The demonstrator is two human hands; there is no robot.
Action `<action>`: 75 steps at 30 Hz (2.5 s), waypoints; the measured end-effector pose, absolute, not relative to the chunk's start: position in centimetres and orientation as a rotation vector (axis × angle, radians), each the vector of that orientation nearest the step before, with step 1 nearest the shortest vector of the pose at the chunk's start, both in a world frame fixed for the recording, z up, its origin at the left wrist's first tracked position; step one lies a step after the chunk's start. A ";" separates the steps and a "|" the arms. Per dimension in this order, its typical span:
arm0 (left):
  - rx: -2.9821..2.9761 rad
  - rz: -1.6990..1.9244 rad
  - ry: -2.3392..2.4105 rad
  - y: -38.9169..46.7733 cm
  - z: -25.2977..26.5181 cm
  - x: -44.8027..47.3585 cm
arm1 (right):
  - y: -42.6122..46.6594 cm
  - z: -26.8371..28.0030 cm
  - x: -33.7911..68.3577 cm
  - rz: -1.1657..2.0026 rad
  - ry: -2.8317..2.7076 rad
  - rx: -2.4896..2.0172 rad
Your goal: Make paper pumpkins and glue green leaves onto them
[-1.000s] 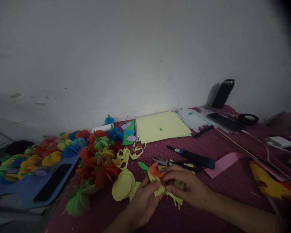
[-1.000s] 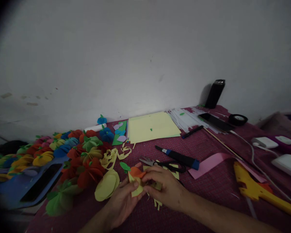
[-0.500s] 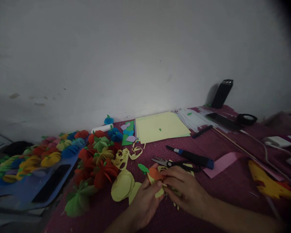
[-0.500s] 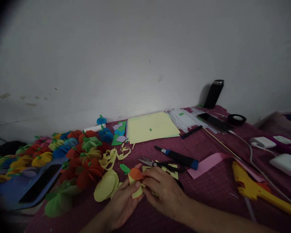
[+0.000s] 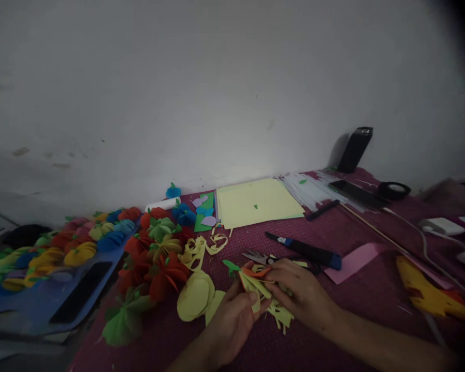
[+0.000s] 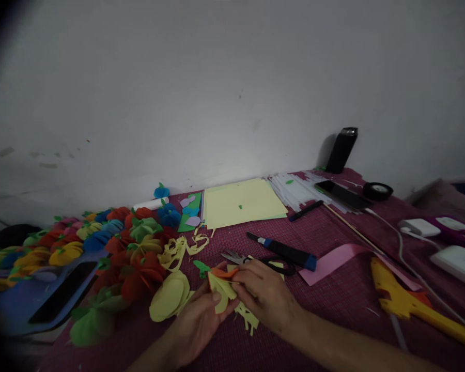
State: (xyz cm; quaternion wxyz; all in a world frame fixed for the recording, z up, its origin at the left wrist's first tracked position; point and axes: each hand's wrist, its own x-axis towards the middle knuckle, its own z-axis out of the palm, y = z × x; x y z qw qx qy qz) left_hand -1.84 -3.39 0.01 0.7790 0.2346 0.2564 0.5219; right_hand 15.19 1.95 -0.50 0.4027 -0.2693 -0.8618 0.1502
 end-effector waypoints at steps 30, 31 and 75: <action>0.498 1.132 0.724 -3.4 -0.2 -1.7 | 2.2 -0.4 15.3 0.474 -2.216 -0.724; 0.500 1.130 0.732 -3.4 -0.2 -1.7 | 2.2 -0.3 15.3 0.477 -2.215 -0.728; 0.448 1.156 0.779 -3.4 0.1 -1.8 | 2.4 -0.2 15.7 0.280 -2.204 -0.501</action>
